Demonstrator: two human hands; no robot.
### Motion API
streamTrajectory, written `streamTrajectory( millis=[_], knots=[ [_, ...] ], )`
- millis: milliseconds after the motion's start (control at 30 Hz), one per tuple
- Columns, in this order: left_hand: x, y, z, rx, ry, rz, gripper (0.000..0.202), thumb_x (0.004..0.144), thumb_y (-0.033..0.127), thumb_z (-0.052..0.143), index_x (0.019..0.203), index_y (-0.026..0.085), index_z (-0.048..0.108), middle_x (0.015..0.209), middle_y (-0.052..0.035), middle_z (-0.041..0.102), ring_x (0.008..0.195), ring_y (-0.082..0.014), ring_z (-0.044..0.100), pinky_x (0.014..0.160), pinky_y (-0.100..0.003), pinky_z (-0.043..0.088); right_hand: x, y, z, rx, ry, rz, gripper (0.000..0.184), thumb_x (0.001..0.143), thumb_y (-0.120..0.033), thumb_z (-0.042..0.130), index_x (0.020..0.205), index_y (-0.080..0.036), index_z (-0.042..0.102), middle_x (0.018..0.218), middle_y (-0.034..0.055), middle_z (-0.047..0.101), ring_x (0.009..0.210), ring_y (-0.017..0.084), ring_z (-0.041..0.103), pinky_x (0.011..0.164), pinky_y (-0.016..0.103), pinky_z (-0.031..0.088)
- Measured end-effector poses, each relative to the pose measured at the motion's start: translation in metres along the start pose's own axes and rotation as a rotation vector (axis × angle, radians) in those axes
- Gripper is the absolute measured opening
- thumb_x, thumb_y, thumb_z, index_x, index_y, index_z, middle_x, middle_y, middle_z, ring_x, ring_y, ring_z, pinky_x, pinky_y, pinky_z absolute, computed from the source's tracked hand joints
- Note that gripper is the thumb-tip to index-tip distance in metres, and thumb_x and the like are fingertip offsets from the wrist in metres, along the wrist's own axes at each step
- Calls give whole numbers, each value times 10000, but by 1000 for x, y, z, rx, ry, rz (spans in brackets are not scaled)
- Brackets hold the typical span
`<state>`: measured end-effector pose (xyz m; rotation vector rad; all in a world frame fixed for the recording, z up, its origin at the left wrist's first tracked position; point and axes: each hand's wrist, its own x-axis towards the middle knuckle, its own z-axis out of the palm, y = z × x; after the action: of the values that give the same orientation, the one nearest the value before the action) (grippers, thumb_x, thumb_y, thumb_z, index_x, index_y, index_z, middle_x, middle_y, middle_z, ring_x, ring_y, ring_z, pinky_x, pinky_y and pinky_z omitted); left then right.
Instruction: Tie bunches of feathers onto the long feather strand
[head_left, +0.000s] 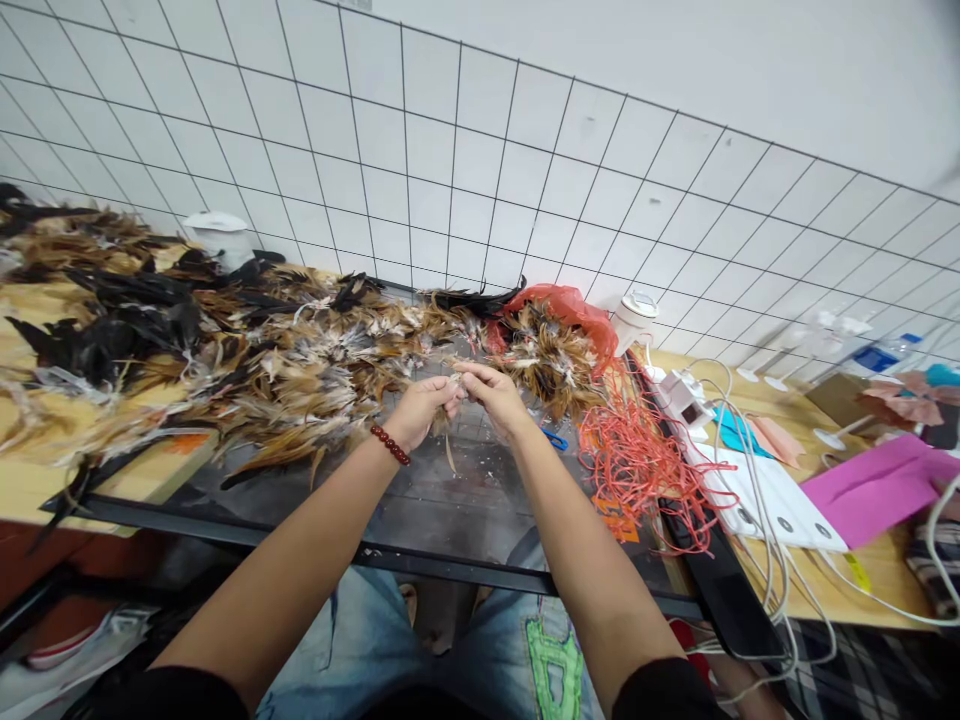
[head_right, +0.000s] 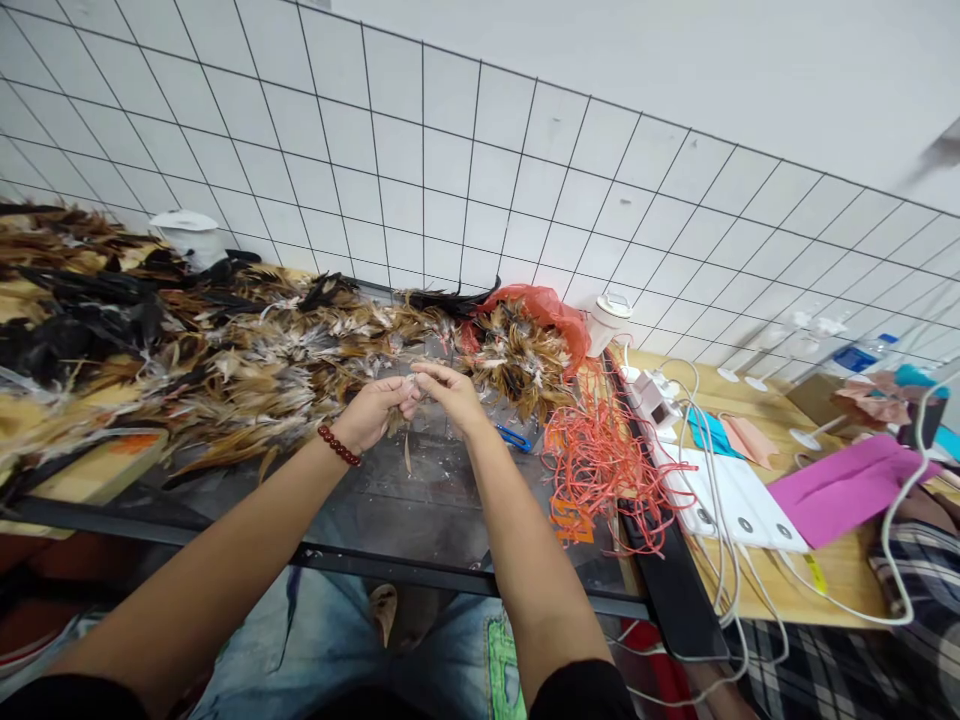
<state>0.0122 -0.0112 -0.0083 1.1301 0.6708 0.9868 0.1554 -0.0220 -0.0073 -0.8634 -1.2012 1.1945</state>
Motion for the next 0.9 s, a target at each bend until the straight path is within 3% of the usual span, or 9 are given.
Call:
streamTrajectory(
  millis=[133,233,367,533,667,733,900],
  knots=[
    [-2,2,1,-2,-76,-27,271,626,380,755,619,140,630,469,20,468,454,-94,446,486,-234,367,-4,-3,2,6,-33,-15,281,639,-437,777,732,-182,706,604,-31,595,600,95,529,631,234,454],
    [-5,7,3,41,-129,-64,268,639,387,749,670,138,653,571,-31,584,528,-130,534,539,-259,428,-5,-6,2,12,-9,-16,319,619,-475,782,653,-192,639,530,-51,527,487,97,489,507,244,432],
    [-7,9,6,70,-136,-55,333,638,468,742,679,148,658,669,-60,651,588,-149,572,575,-267,451,-4,-7,2,-40,42,-12,351,593,-507,783,633,-202,614,608,-41,543,433,84,451,420,245,387],
    [-1,0,3,178,13,103,351,634,489,746,596,156,642,525,-15,578,545,-134,534,594,-260,443,1,0,11,-96,156,-65,280,638,-462,746,637,-202,642,589,-31,546,550,111,499,539,249,427],
    [6,-1,-3,89,172,156,314,632,443,754,619,154,630,536,-7,581,554,-133,556,601,-260,455,5,1,3,-201,312,-162,161,688,-361,697,676,-202,676,644,-27,604,622,112,508,648,249,424],
    [9,1,-7,7,300,190,290,644,405,750,616,156,605,554,-3,584,567,-127,573,620,-259,469,5,-1,-7,-374,262,-174,94,671,-293,711,649,-205,685,669,-22,628,634,112,508,662,245,410],
    [13,5,-13,-119,504,278,229,737,338,687,648,159,575,542,31,516,513,-93,530,576,-238,459,1,-3,-18,-730,-70,-159,84,652,-134,715,646,-217,710,676,-19,638,638,116,531,661,240,402]
  ],
)
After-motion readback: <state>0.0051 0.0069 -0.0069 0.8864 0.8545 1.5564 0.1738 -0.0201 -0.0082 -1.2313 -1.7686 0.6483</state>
